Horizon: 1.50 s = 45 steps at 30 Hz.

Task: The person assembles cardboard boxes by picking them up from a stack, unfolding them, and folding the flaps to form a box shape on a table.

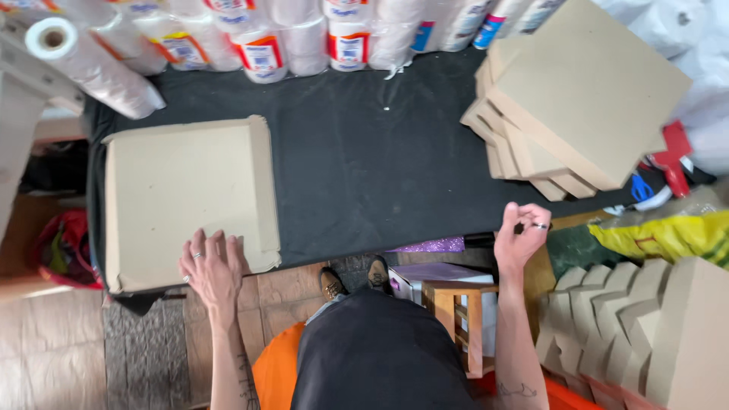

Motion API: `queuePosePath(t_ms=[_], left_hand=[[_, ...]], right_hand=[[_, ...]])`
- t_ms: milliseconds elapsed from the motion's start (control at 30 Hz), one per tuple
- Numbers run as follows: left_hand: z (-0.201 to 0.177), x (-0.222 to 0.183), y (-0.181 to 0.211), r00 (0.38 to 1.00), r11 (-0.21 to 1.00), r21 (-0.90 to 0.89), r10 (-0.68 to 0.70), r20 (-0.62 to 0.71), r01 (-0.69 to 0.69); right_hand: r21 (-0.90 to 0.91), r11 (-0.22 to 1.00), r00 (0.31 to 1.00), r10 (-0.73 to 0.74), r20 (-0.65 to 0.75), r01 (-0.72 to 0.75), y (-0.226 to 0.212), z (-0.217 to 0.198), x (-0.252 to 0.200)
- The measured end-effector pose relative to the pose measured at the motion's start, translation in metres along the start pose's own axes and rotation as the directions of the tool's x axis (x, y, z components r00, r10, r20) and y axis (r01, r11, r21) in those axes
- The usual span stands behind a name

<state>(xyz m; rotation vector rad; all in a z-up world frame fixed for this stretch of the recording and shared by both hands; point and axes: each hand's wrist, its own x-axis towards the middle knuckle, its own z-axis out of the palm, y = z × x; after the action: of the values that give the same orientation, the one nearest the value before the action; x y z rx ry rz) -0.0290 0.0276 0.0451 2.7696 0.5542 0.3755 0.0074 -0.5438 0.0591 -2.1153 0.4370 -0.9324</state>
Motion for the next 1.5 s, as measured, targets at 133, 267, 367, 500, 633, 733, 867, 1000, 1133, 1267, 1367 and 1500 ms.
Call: queuePosePath(t_ms=[133,267,367,500,633,733,867,1000,1133,1267,1367,1500], left_hand=[[0.027,0.018,0.015,1.0,0.995,0.102,-0.001,0.018,-0.001],[0.022,0.021,0.086,0.96,0.957,-0.079,0.276,-0.04,-0.278],[0.038,0.01,0.131,0.888,0.868,-0.238,0.458,0.044,-0.436],[0.027,-0.011,0.192,0.693,0.663,-0.648,0.664,0.28,-0.374],[0.024,-0.015,0.232,0.586,0.529,-0.843,0.714,0.382,-0.096],[0.029,-0.011,0.255,0.56,0.403,-0.848,0.636,0.531,0.345],[0.028,0.003,0.279,0.528,0.139,-0.759,0.639,0.56,0.636],[0.044,0.015,0.287,0.416,0.065,-0.662,0.731,0.541,0.746],[0.072,0.017,0.275,0.389,0.091,-0.641,0.727,0.566,0.762],[0.07,0.022,0.242,0.411,0.318,-0.723,0.653,0.636,0.613],[0.038,0.027,0.219,0.446,0.437,-0.731,0.591,0.672,0.524],[0.014,0.031,0.186,0.616,0.572,-0.757,0.483,0.622,0.316]], right_hand=[[0.053,0.996,0.942,-0.057,-0.331,0.078,0.021,-0.036,0.065],[0.492,0.796,0.841,0.501,-0.204,-0.354,0.038,-0.06,0.121],[0.522,0.676,0.8,0.599,0.022,-0.52,0.057,-0.066,0.143],[0.551,0.575,0.775,0.586,0.238,-0.604,0.075,-0.071,0.144],[0.544,0.538,0.763,0.508,0.4,-0.643,-0.034,-0.095,0.111],[0.486,0.569,0.747,0.469,0.471,-0.664,-0.08,-0.108,0.083],[0.421,0.599,0.731,0.52,0.442,-0.681,-0.061,-0.122,0.034],[0.396,0.53,0.656,0.523,0.544,-0.75,-0.049,-0.138,-0.015],[0.238,0.522,0.533,0.54,0.651,-0.819,-0.075,-0.147,-0.036],[0.027,0.667,0.492,0.52,0.698,-0.744,-0.087,-0.135,-0.039],[-0.017,0.788,0.577,0.466,0.67,-0.616,-0.076,-0.117,-0.04],[0.044,0.849,0.679,0.389,0.623,-0.526,-0.07,-0.086,-0.036]])
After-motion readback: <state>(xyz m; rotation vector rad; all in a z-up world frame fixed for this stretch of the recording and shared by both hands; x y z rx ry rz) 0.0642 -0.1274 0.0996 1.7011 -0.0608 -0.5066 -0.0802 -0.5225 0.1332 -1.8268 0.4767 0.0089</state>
